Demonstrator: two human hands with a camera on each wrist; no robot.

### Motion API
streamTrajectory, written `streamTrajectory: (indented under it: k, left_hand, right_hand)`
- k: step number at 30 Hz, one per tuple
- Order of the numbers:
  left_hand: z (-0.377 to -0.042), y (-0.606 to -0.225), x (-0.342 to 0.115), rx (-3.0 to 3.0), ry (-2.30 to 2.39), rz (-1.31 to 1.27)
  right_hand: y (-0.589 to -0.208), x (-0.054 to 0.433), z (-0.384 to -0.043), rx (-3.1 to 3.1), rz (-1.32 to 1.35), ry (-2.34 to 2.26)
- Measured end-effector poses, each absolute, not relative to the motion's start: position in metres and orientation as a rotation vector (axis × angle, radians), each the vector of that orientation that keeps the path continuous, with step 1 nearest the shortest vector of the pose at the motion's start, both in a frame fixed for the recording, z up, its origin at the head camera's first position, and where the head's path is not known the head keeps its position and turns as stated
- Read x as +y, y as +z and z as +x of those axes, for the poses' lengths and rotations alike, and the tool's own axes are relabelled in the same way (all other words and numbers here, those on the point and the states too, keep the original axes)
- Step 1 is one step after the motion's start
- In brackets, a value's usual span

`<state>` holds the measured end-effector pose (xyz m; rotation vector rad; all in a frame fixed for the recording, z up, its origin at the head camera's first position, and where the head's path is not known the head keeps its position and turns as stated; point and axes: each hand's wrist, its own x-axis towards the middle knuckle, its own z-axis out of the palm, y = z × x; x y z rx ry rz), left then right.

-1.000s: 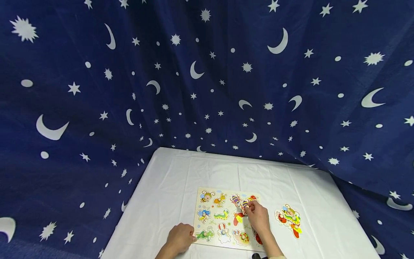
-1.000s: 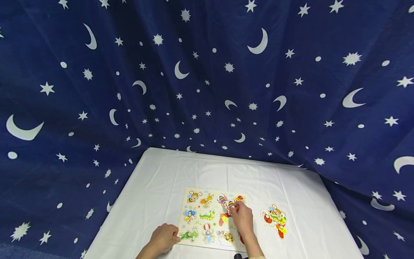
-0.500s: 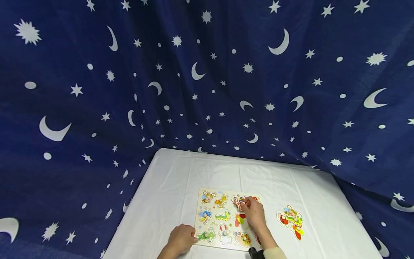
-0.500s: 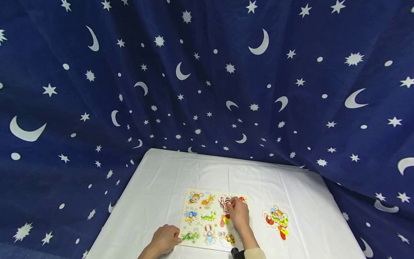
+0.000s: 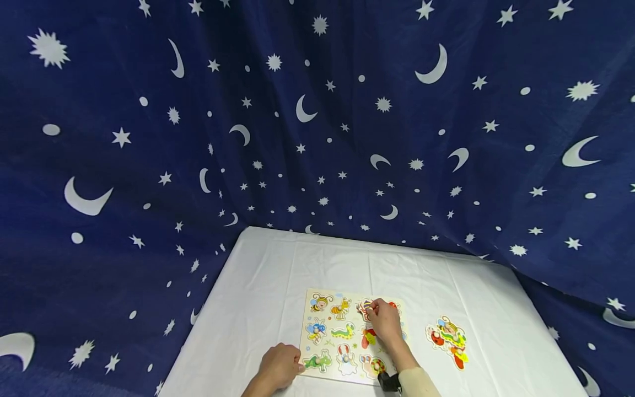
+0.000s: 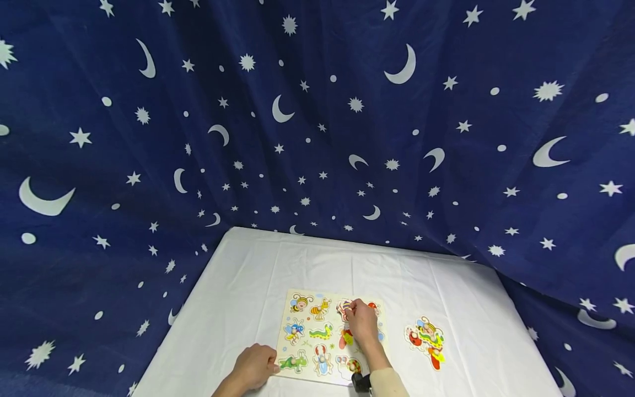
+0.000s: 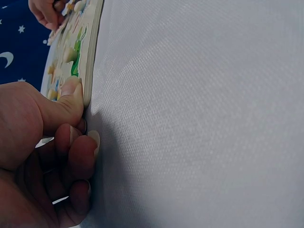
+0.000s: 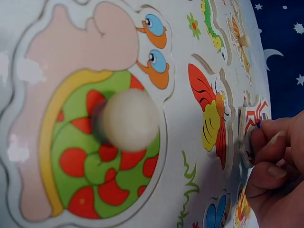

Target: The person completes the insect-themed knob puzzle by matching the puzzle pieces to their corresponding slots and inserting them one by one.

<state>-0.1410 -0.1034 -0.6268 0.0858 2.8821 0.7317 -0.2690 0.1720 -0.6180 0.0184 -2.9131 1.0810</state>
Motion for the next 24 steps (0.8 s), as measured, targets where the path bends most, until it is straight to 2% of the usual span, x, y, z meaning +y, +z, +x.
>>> streamTrajectory:
  k: [24]
  left_hand:
    - [-0.142, -0.629, -0.102, 2.893, 0.735, 0.065]
  right_hand:
    - [-0.617, 0.164, -0.283, -3.027, 0.219, 0.770]
